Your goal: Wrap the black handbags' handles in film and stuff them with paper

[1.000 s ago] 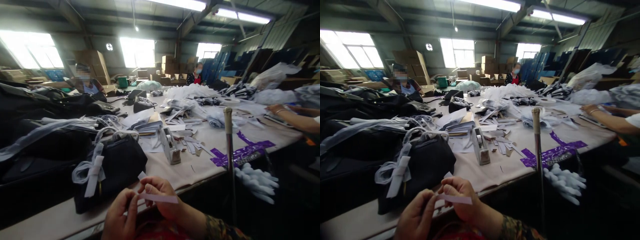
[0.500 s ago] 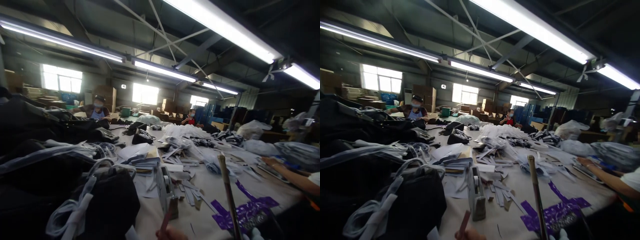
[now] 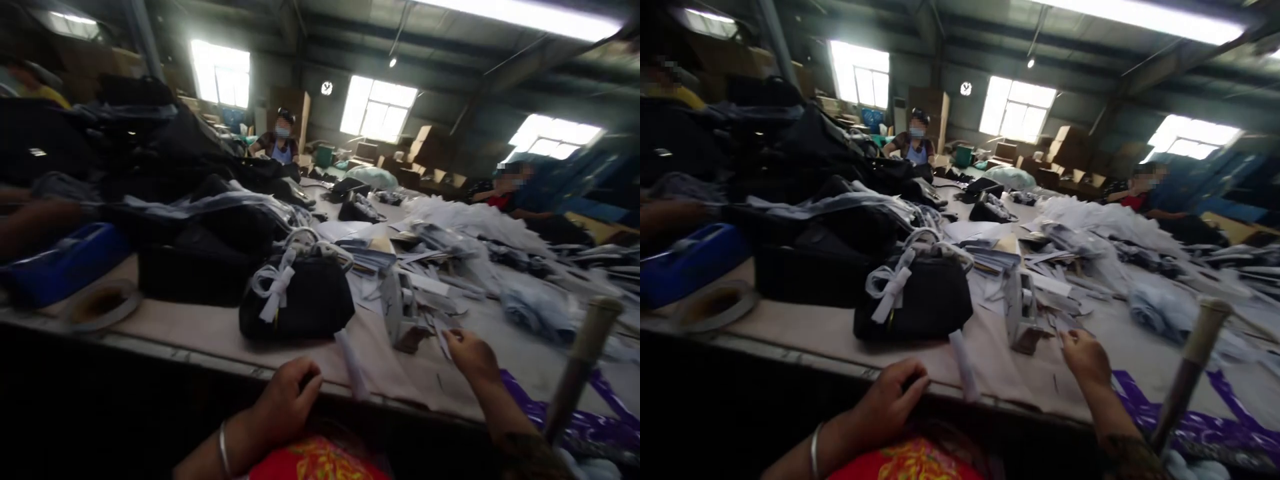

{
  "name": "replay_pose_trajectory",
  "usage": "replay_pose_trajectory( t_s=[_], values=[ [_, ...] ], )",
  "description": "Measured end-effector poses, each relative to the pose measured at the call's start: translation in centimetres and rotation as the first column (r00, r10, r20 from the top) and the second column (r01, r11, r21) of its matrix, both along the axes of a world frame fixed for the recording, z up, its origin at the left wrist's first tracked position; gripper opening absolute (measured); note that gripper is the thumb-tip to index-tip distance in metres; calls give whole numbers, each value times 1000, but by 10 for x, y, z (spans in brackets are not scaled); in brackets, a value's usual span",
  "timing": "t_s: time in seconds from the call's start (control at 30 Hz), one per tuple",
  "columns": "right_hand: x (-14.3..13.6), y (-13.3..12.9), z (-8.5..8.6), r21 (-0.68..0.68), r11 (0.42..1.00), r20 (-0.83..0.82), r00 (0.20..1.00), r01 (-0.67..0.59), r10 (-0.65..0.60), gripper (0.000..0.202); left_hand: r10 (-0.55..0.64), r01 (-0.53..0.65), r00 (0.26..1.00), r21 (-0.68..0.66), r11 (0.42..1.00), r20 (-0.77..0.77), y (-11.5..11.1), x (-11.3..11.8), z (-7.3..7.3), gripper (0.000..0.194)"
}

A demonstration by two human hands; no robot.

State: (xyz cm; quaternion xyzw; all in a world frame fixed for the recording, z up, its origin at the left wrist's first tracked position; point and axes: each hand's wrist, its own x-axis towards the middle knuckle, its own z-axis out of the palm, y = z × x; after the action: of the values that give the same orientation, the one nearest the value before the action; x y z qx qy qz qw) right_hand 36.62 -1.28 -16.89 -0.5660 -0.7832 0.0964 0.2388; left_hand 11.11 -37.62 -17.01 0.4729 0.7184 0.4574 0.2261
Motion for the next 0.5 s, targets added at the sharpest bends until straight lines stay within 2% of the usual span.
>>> replay_pose_trajectory(
  t_s=[0.07,0.17,0.3,0.4,0.5],
  values=[
    [-7,-6,4,124,990,-54,997,59,-52,41,18,-18,1000,-14,1000,20,-7,-4,2,23],
    [-28,-34,18,221,975,-173,983,-20,60,45,78,-76,995,-35,996,55,-14,-9,0,22],
    [-85,-70,34,60,966,-328,909,-253,259,44,108,-106,991,-38,994,77,-11,-11,-4,22],
    [-143,-72,39,-15,909,-422,827,-417,372,48,57,-55,995,-33,998,82,-7,-6,-2,22],
    [-199,-65,45,-102,881,-474,801,-462,366,50,18,-16,998,-29,999,62,-6,0,0,25]
  ],
)
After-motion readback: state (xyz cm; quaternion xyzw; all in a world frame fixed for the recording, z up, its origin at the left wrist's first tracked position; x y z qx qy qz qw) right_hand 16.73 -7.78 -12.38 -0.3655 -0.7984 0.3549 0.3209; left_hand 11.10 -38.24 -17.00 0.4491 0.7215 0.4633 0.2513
